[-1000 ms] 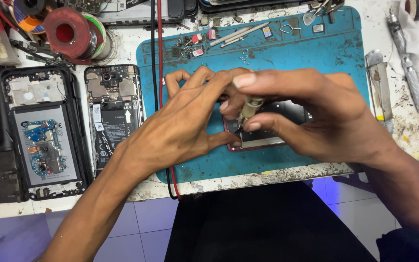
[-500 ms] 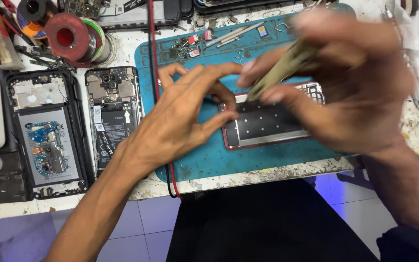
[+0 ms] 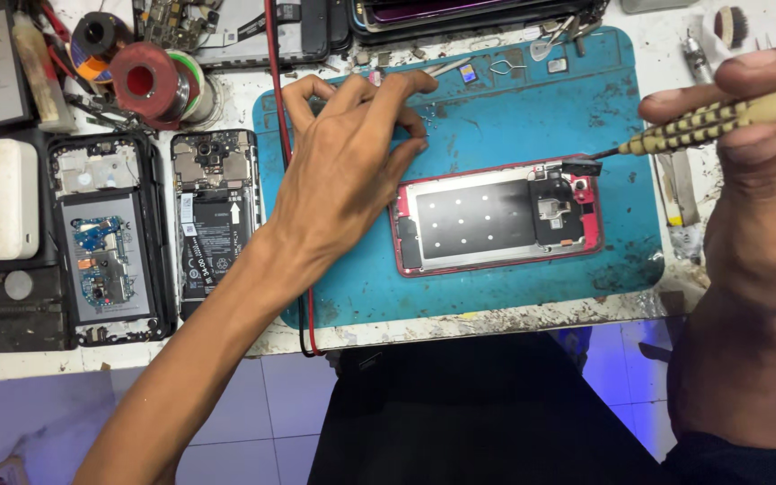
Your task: The person works on a disassembled red smartphone on a repair mat, using a metal pry tool and tweezers to lift and detach the display assembly and its flex cable from the frame. They then use a screwdriver to work on components inside the phone frame, repositioning the device repeatedly by hand.
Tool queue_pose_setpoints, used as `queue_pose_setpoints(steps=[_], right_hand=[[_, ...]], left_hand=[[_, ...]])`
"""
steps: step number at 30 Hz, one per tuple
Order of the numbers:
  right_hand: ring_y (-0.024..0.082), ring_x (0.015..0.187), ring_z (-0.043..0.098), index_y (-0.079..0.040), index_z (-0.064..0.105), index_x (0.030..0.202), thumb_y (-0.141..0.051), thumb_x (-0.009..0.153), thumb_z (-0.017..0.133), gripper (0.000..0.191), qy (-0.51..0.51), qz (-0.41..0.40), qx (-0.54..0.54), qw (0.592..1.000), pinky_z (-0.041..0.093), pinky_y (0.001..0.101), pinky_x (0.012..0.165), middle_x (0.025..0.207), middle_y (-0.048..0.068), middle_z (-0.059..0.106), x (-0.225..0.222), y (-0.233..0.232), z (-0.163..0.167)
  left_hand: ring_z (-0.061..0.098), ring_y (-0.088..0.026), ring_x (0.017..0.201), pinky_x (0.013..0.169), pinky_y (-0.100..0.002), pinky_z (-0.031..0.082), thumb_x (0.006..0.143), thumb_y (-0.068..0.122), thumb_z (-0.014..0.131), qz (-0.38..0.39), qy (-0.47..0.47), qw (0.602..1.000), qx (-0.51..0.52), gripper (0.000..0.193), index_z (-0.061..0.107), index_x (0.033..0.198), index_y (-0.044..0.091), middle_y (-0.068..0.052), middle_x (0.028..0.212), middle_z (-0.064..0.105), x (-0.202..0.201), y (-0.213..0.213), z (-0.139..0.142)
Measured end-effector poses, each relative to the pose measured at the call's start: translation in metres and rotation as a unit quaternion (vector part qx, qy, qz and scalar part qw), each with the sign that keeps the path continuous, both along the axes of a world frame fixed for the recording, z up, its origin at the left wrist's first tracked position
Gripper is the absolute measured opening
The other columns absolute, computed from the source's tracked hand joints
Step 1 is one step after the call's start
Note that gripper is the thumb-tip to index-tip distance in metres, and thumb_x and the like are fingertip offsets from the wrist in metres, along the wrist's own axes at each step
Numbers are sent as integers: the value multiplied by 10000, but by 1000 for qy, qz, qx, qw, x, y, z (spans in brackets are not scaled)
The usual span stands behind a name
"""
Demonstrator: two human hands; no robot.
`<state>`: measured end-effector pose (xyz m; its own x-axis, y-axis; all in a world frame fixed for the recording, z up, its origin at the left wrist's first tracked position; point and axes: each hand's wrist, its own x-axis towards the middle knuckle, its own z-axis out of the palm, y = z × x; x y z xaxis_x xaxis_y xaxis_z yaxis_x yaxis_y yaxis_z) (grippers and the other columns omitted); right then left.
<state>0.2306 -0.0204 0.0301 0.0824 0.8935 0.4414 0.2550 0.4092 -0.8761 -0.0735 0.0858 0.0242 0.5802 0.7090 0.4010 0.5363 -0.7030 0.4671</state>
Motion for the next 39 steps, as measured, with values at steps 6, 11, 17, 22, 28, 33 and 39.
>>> queue_pose_setpoints(steps=[6,11,17,22,28,33,39], right_hand=[[248,1071,714,30,549,1331,-187,1281,580,225,-29,-2,26,999,608,302,985,1185,100,612,1,7,12],[267,1082,751,56,513,1310,-11,1156,601,190,-53,31,38,997,676,352,1018,1169,171,657,-20,30,30],[345,1112,720,-13,304,1434,170,1100,576,468,-278,71,79,955,631,398,998,1228,293,623,-42,45,28],[314,1133,746,-219,106,1599,187,1137,569,770,-276,99,62,954,668,369,1020,1308,276,632,-49,61,-3],[329,1218,733,-172,34,1598,183,1173,612,800,-357,104,58,926,632,355,1058,1334,285,610,-71,68,-8],[355,1160,746,-67,79,1536,197,1065,638,777,-353,139,24,925,630,371,997,1276,307,620,-98,76,7],[389,1071,753,-6,58,1411,212,912,679,825,-284,210,15,936,641,402,923,1181,359,616,-130,79,6]], left_hand=[[637,-183,1092,1007,-473,270,975,85,777,-1,-2,999,37,441,562,1359,100,21,1063,770,16,3,3],[638,-129,1064,1071,-431,291,1082,77,748,9,-3,999,30,324,565,1347,106,30,1056,759,2,-2,11],[625,-181,1130,1034,-448,269,964,183,810,-73,21,997,-33,516,552,1401,83,5,1143,723,-37,-12,21],[588,-238,1152,1031,-509,247,773,478,853,-113,52,990,-64,844,521,1409,33,-64,1141,657,-58,-16,15],[562,-244,1183,1074,-557,227,734,539,843,-124,54,989,-52,939,501,1437,20,-68,1223,632,-73,-14,-9],[562,-237,1167,1082,-568,225,739,552,839,-125,42,990,-47,979,482,1465,2,-59,1215,636,-81,-12,-20],[556,-243,1170,1074,-571,231,771,554,827,-125,37,991,-45,968,472,1463,-22,-70,1219,634,-84,-8,-24]])
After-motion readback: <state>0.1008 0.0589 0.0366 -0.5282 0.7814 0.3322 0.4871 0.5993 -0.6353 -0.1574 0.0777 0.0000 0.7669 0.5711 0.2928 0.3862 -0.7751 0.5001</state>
